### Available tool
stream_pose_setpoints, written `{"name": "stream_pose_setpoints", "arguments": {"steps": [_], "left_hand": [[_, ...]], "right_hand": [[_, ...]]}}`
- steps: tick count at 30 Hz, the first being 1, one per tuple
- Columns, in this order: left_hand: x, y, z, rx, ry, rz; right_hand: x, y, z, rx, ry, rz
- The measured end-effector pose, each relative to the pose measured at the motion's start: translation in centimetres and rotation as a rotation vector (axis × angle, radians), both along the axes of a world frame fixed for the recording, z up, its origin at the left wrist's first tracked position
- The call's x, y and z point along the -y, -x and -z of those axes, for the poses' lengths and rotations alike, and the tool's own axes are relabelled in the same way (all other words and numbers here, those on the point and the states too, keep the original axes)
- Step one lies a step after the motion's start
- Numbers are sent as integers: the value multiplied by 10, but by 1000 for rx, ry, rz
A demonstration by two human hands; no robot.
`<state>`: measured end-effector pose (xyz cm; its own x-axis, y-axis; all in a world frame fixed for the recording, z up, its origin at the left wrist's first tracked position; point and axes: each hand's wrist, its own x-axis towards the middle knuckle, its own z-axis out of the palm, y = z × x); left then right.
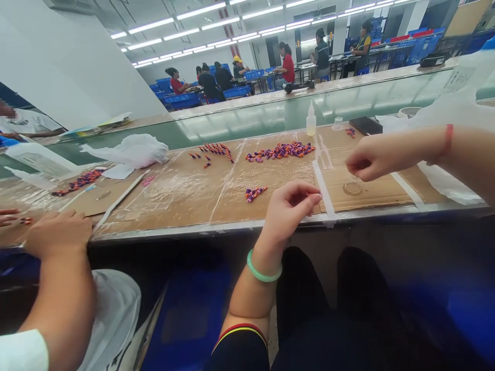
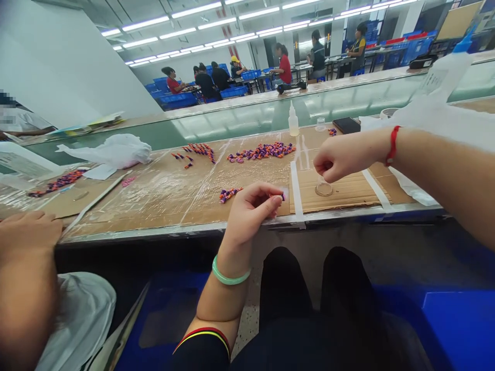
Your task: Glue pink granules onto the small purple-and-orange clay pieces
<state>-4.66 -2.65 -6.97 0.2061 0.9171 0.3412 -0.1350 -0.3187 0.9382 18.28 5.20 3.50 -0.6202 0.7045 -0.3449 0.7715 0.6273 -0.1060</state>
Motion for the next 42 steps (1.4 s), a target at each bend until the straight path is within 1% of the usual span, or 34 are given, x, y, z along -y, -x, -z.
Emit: {"name": "stream_pose_setpoints", "arguments": {"steps": [5,10,13,16,19,21,23,26,30,36,40,42], "left_hand": [[0,0,1,31,9,11],[-1,1,1,69,15,23],[-1,1,2,100,4,32],[3,-1,4,173,-36,32],[16,-5,2,249,-86,31],[28,-9,-1,285,-118,42],[38,-12,-5,311,-149,45],[47,-16,-9,335,-183,46],[48,-18,-10,331,-211,35],[48,-17,-10,295,-258,-34],[48,-16,-12,322,-309,-16],[47,-15,-13,314,-306,-23]], "right_hand": [[9,5,-2,58,-63,-13],[2,-4,7,-21,-72,-77],[3,-12,8,-198,-151,-123],[21,-14,3,-410,-197,-159],[51,-6,3,-632,-133,-113],[71,2,7,-808,-74,-74],[87,10,12,-914,-37,-63],[101,19,13,-943,-73,-91],[108,23,8,-931,-140,-154],[110,26,9,-957,-176,-199],[106,27,12,-991,-195,-236],[104,27,14,-996,-182,-242]]}}
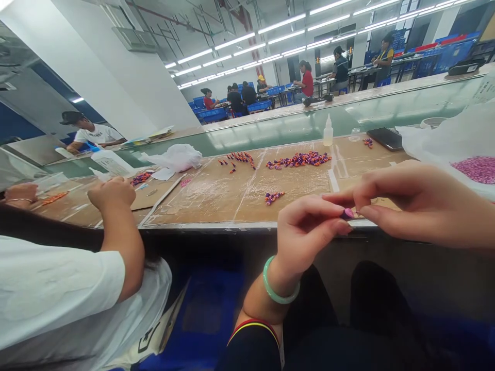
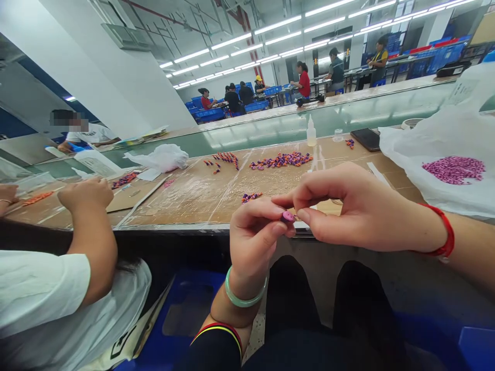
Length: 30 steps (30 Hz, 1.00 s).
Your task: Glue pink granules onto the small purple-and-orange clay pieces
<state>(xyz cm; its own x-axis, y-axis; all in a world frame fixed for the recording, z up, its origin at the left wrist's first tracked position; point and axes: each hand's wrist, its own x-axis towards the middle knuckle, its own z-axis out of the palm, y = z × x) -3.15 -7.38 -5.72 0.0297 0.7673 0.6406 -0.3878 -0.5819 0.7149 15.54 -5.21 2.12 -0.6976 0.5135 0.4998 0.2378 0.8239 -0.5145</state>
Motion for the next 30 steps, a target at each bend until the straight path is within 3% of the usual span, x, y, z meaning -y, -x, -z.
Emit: {"name": "stream_pose_setpoints", "arguments": {"steps": [14,22,26,30], "left_hand": [[-7,4,-1,6,-24,24],[-8,3,3,-24,8,-42],[-6,4,-2,-85,-50,-42],[-4,4,-9,-142,-113,-55]], "right_hand": [[-8,9,-10,72,-57,11],[-5,5,-1,78,-100,47],[-3,1,0,81,-113,32],[-3,1,-11,142,-114,5]]}}
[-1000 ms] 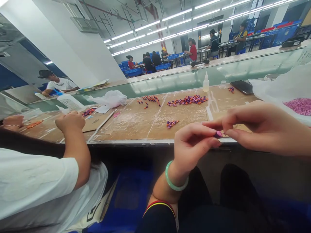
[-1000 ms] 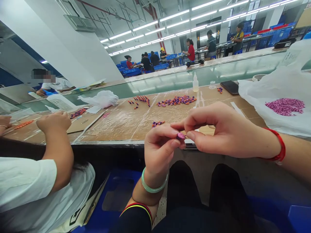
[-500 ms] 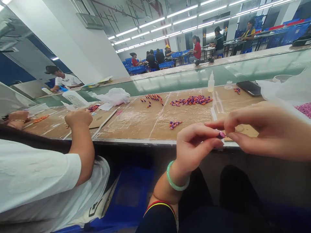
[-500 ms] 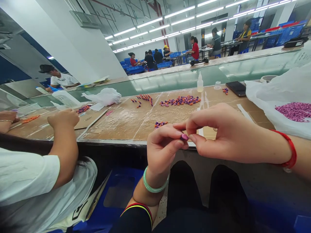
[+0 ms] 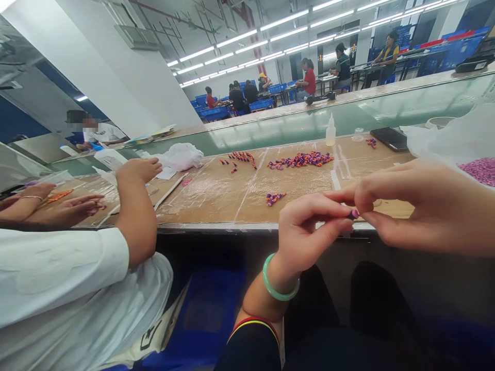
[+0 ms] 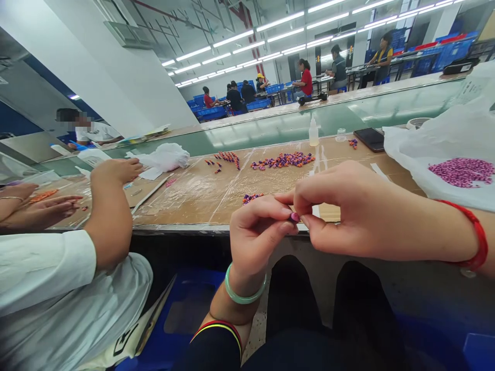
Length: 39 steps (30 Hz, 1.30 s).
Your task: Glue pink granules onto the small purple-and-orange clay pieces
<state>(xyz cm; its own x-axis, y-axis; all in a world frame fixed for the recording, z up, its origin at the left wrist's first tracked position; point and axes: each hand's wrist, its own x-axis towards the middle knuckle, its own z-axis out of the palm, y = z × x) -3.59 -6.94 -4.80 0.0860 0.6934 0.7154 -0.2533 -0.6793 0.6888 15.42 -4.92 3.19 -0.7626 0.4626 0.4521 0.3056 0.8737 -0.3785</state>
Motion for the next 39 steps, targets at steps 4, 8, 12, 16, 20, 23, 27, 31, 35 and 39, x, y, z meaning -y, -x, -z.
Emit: {"name": "stream_pose_setpoints", "arguments": {"steps": [4,8,12,16,20,23,27,31,35,39], "left_hand": [[1,1,-3,-47,3,-30],[4,1,0,-23,8,4],[5,-4,4,100,52,40],[5,-6,6,163,35,74],[6,-6,5,173,32,64],[6,-6,5,181,35,55],[7,-4,4,159,23,72],[9,-1,2,160,37,50],[15,-1,1,234,35,12],[21,-2,-1,258,-2,13]], "right_hand": [[0,1,-9,20,-11,-39],[2,2,-8,36,-54,-57],[6,3,0,0,-162,-16],[7,3,6,-49,-253,-11],[9,3,8,-38,-280,-26],[10,3,11,-28,-297,-12],[12,4,13,-26,-328,-3],[13,5,12,-34,-307,28],[19,8,12,-130,-171,98],[24,16,16,-213,-139,76]]}}
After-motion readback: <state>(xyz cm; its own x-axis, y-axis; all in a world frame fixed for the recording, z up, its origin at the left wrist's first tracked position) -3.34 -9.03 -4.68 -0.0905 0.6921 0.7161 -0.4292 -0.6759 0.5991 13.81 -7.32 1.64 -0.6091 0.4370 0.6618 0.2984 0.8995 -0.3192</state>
